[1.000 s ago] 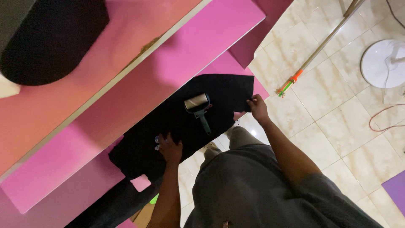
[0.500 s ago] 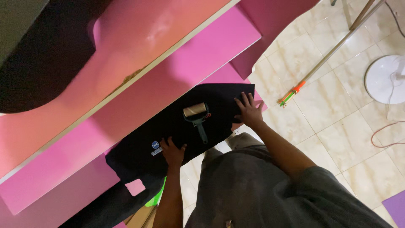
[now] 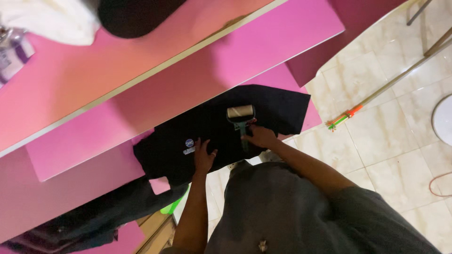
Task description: The person uses a lint roller to clean a black t-shirt laid on a pink table. They roll the adhesive roller over the front and back of the shirt, then flip it to continue cleaning the other side.
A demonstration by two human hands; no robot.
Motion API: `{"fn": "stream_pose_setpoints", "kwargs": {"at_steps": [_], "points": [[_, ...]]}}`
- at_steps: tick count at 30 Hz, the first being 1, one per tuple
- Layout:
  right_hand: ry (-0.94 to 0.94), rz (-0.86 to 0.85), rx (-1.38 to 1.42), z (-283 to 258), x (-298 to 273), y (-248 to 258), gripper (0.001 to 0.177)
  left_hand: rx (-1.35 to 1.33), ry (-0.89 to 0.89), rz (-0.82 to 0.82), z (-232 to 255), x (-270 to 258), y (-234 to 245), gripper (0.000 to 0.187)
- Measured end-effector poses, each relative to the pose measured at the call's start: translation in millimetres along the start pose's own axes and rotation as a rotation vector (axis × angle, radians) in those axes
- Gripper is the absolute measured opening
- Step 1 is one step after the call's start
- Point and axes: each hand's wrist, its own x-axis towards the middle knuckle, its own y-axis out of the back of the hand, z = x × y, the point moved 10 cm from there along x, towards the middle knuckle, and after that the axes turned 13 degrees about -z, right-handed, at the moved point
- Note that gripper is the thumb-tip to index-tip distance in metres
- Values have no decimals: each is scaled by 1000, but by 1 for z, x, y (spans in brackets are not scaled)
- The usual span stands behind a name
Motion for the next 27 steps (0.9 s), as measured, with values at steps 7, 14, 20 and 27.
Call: {"fn": "stream_pose_setpoints", "kwargs": {"at_steps": [7,14,20,27], "points": [[-117,175,-95,-14,3,-21,70,-25,19,275,-54,-40,55,56],[-28,528,279,2,-54,7,44,143,165,247,-117,-81,83,77],[-197,726,189,16,-157,25,51,195,250,92,-139,-82,68,86],[-226,761,179,46,-151,36,43,225,285,24,-143,-82,66,86]]}}
